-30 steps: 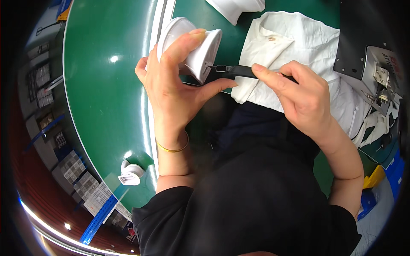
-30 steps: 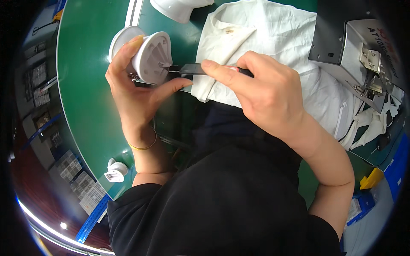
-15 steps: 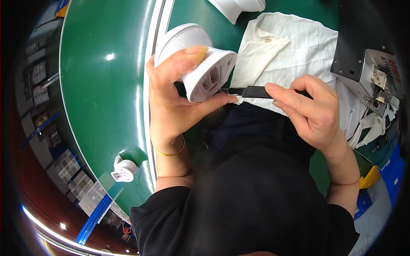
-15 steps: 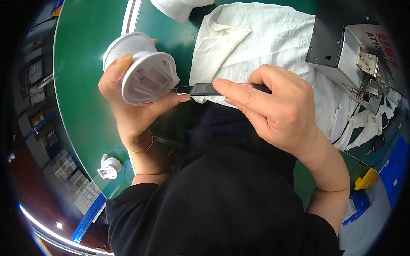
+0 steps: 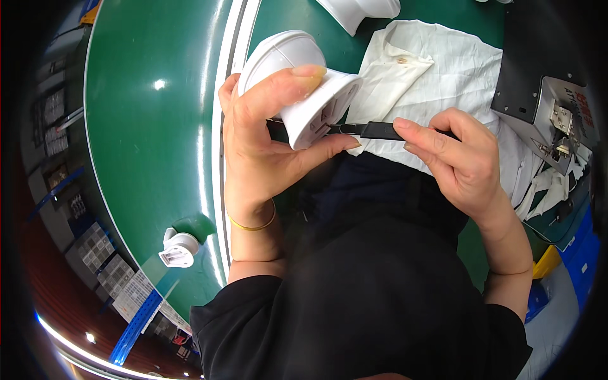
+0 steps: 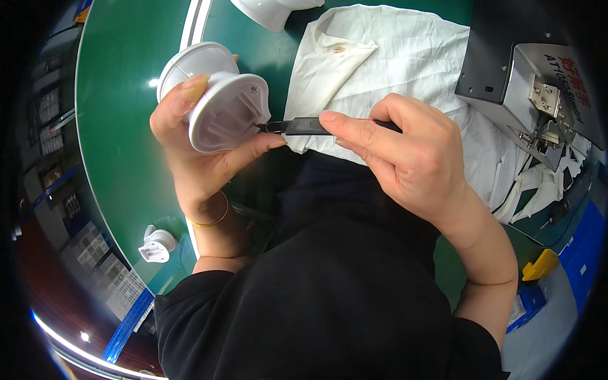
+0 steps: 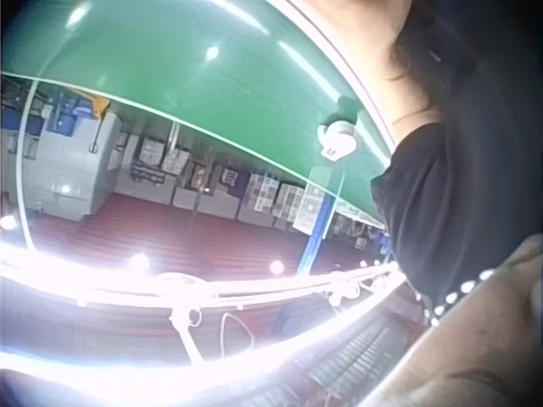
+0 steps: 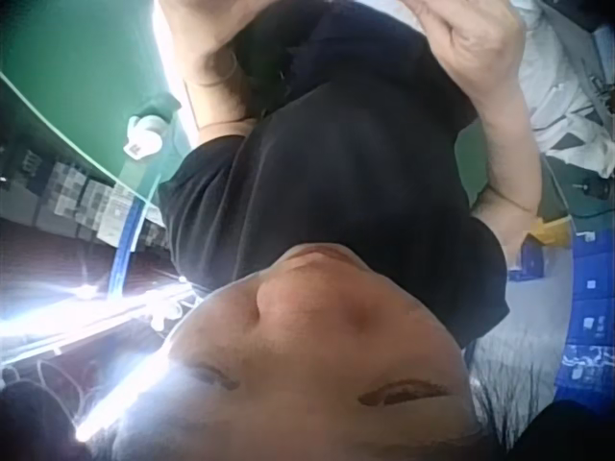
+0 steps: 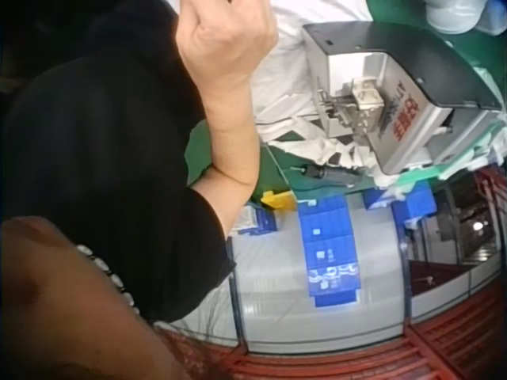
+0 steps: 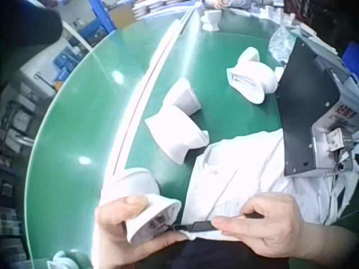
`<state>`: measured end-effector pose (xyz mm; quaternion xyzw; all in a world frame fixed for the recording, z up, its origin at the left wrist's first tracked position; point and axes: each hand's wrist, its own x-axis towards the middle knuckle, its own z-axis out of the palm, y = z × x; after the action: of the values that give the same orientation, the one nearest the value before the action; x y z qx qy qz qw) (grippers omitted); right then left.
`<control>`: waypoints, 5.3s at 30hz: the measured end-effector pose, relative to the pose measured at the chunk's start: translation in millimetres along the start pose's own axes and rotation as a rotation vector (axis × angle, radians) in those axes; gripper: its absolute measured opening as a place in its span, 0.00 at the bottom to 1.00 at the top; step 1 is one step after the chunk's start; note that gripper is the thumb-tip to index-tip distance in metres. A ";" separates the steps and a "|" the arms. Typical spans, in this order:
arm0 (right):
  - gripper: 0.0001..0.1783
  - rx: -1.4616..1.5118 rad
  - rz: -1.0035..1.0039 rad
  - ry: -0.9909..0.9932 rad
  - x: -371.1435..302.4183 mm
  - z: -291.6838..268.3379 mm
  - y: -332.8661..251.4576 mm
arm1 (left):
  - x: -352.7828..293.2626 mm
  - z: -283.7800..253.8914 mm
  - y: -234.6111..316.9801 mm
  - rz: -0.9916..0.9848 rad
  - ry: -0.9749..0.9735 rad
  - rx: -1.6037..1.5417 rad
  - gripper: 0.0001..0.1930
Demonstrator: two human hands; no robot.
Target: Assembling electronic device housings by inserting internal components and securing them with screws using an electric screwdriver.
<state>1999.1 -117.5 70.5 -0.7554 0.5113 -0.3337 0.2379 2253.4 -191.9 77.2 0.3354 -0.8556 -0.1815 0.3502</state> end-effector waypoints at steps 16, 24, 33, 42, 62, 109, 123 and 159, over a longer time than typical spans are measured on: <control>0.23 -0.105 -0.058 0.013 -3.5 -2.5 -2.3 | -6.5 10.6 3.0 -0.069 0.116 -0.123 0.39; 0.22 -0.184 -0.093 0.052 -9.4 -10.8 -12.1 | -2.8 7.0 16.9 -0.108 0.093 -0.078 0.41; 0.24 -0.052 -0.077 -0.046 1.4 -8.8 -2.0 | -8.5 8.2 4.9 -0.114 0.107 -0.167 0.41; 0.21 -0.193 -0.127 0.015 -1.9 -5.3 -4.3 | -13.2 7.1 4.3 -0.021 0.041 -0.062 0.48; 0.22 -0.393 -0.323 0.094 -8.8 -15.0 -6.6 | -25.5 16.9 6.5 -0.116 0.156 -0.314 0.49; 0.19 -0.067 0.057 0.085 6.7 12.4 -8.9 | 7.4 5.7 5.1 -0.030 0.010 0.336 0.45; 0.21 -0.231 -0.100 0.236 -2.0 19.6 5.2 | 4.3 10.1 -2.9 0.009 0.067 0.295 0.44; 0.20 -0.064 0.025 0.098 4.8 13.2 -1.9 | 3.1 8.5 3.4 -0.007 -0.009 0.346 0.46</control>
<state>2011.4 -121.0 64.3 -0.7390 0.5421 -0.3509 0.1922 2244.1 -191.1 74.7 0.3927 -0.8744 -0.0342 0.2829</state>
